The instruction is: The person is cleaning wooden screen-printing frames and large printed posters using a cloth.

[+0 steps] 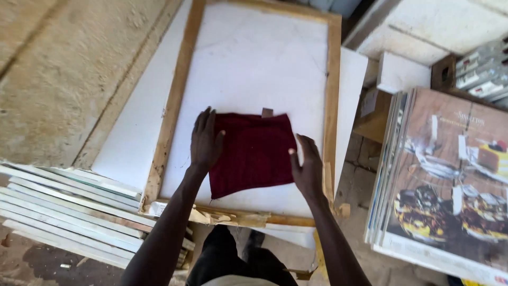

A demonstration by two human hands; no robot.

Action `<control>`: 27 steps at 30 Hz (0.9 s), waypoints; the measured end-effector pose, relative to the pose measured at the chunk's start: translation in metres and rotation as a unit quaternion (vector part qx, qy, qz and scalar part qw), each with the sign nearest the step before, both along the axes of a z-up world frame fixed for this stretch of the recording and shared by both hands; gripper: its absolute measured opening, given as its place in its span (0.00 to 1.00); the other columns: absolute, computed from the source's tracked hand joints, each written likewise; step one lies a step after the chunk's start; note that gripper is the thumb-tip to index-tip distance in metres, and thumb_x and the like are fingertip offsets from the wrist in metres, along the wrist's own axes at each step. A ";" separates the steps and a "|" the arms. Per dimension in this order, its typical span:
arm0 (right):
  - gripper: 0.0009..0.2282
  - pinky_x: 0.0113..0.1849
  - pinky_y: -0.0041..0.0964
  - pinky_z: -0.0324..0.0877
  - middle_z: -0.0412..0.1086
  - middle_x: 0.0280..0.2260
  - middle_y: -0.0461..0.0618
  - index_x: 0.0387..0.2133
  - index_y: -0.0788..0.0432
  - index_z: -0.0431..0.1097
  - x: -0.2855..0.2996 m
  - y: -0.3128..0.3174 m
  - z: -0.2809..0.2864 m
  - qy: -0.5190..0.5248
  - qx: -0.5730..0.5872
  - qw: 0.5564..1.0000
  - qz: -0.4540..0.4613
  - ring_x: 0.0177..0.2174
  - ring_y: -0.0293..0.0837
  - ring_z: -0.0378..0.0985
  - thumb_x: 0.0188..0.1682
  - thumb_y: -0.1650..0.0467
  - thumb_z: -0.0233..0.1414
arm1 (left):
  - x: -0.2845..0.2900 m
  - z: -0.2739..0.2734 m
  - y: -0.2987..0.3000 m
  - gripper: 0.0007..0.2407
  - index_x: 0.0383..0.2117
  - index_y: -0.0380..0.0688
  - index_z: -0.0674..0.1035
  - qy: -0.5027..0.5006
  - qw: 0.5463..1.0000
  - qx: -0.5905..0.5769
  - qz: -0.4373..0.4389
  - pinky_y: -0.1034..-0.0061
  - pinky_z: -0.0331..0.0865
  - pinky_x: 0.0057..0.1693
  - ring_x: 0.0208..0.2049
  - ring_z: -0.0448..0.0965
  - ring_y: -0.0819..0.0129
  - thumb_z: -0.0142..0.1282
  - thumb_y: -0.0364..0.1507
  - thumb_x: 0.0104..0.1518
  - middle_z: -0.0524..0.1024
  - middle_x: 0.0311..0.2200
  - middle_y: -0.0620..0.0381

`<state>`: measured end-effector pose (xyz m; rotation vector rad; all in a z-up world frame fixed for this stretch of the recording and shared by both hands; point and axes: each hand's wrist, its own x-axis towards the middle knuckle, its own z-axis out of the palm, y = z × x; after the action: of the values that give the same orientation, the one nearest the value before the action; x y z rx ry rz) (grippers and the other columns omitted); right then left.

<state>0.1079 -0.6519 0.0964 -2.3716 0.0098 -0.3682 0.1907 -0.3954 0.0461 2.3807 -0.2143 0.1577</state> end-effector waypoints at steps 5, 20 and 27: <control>0.17 0.52 0.55 0.65 0.67 0.50 0.65 0.53 0.68 0.67 0.030 0.037 -0.054 0.027 -0.062 0.993 0.097 0.54 0.63 0.67 0.55 0.68 0.48 | 0.003 -0.045 0.027 0.20 0.55 0.34 0.72 -0.026 0.999 0.040 0.021 0.48 0.61 0.62 0.62 0.62 0.45 0.54 0.32 0.59 0.66 0.59 0.46; 0.21 0.56 0.61 0.57 0.58 0.58 0.55 0.62 0.57 0.59 0.133 0.024 -0.103 0.069 -0.189 0.979 0.012 0.61 0.59 0.53 0.54 0.74 0.47 | 0.113 -0.104 0.036 0.07 0.27 0.55 0.74 0.008 1.000 0.013 -0.003 0.62 0.68 0.50 0.38 0.76 0.66 0.64 0.30 0.51 0.73 0.27 0.69; 0.06 0.51 0.60 0.60 0.60 0.36 0.37 0.31 0.48 0.65 0.133 -0.011 -0.111 0.078 -0.147 0.986 0.026 0.47 0.45 0.64 0.49 0.66 0.57 | 0.094 -0.039 0.044 0.06 0.30 0.45 0.72 0.036 0.991 -0.117 -0.056 0.56 0.71 0.43 0.32 0.80 0.53 0.57 0.21 0.57 0.77 0.26 0.53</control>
<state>0.2410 -0.6631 -0.0142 -2.6818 -0.0355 -0.1674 0.2848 -0.3515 0.0071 2.1313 -0.2795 0.0404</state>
